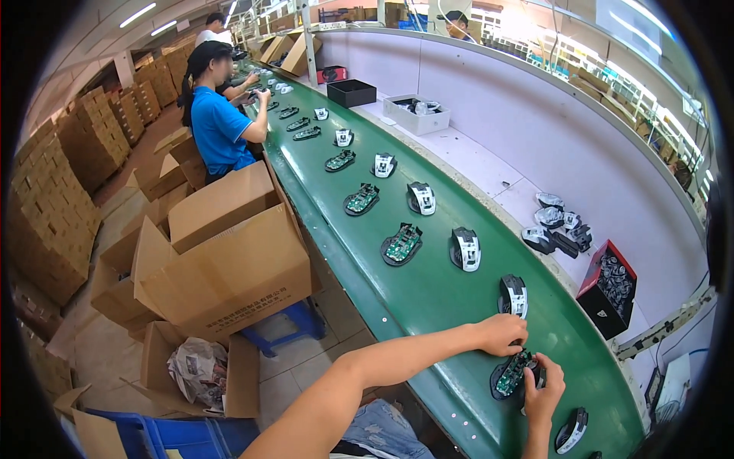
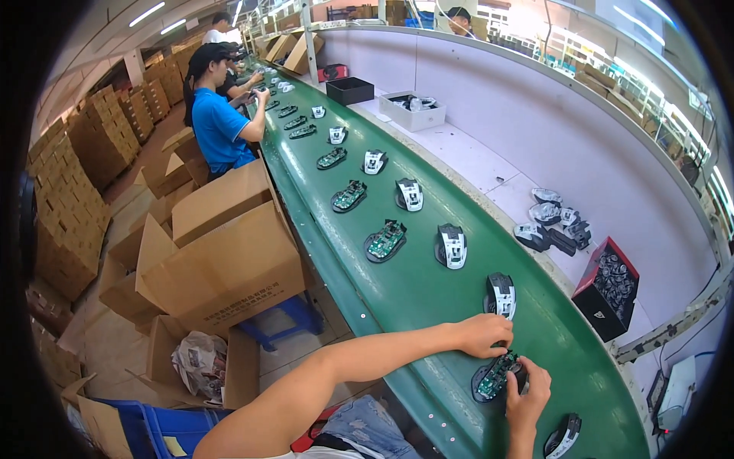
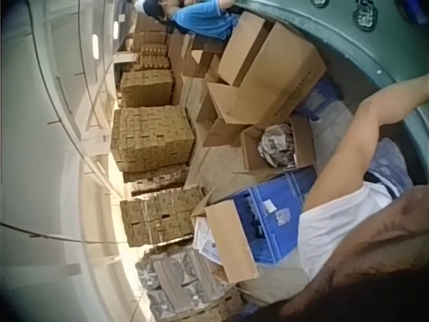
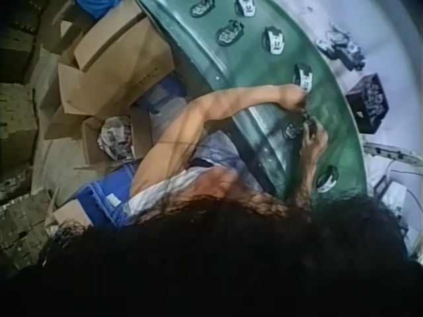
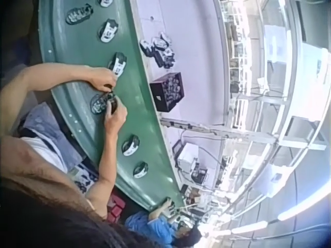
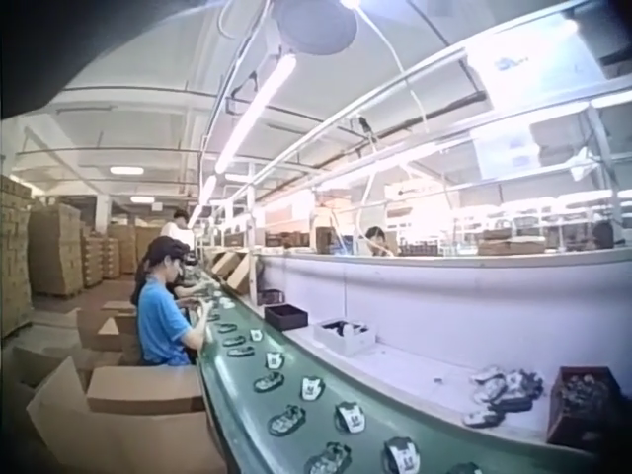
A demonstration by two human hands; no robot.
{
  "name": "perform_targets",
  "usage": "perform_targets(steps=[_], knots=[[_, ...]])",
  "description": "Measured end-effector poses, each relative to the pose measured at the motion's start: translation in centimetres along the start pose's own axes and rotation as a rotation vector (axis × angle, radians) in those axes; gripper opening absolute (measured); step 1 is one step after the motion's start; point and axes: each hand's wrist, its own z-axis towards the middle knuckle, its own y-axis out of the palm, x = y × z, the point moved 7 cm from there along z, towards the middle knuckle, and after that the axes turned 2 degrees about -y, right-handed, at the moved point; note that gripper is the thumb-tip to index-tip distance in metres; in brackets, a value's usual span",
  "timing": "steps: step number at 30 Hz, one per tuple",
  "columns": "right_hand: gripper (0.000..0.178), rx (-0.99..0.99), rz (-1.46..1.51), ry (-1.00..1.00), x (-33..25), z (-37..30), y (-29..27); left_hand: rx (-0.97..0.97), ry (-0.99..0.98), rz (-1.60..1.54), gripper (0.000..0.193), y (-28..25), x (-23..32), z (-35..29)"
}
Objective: The person assembles computer mice by hand, combining circuit boards and mouse shells on a conveyor belt.
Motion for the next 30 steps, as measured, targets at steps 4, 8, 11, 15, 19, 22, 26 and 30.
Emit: perform_targets(steps=[4, 8, 11, 15, 19, 22, 26, 30], knots=[[0.031, -0.067, 0.089, 0.124, 0.5, 0.1, 0.7, -0.037, -0.090, -0.022, 0.016, 0.7, -0.1, -0.3], [0.030, -0.094, 0.040, 0.069, 0.2, -0.6, 0.8, -0.006, -0.020, 0.012, 0.018, 0.7, 1.2, -0.5], [0.029, -0.038, 0.034, 0.068, 0.7, -1.5, 0.0, -0.048, 0.062, -0.046, 0.019, 1.3, 2.3, 0.5], [0.028, -0.030, 0.087, 0.151, 2.6, -1.0, -0.7, -0.156, 0.070, -0.017, 0.019, 1.7, 1.6, 0.6], [0.028, -0.050, 0.095, 0.057, 3.4, -0.8, -1.4, -0.172, -0.008, -0.023, 0.017, 1.0, 2.1, 0.6], [0.028, -0.100, 0.100, 0.005, 4.5, -1.9, -2.0, -0.208, 0.000, -0.119, 0.018, 2.3, 2.9, 2.0], [0.028, -0.133, 0.081, -0.087, 4.6, -2.4, -1.9, -0.207, 0.023, -0.152, 0.014, 3.3, 3.5, 2.3], [0.028, -0.116, 0.105, -0.100, 4.1, -2.0, -2.4, -0.196, 0.017, -0.155, 0.013, 3.4, 3.6, 2.2]])
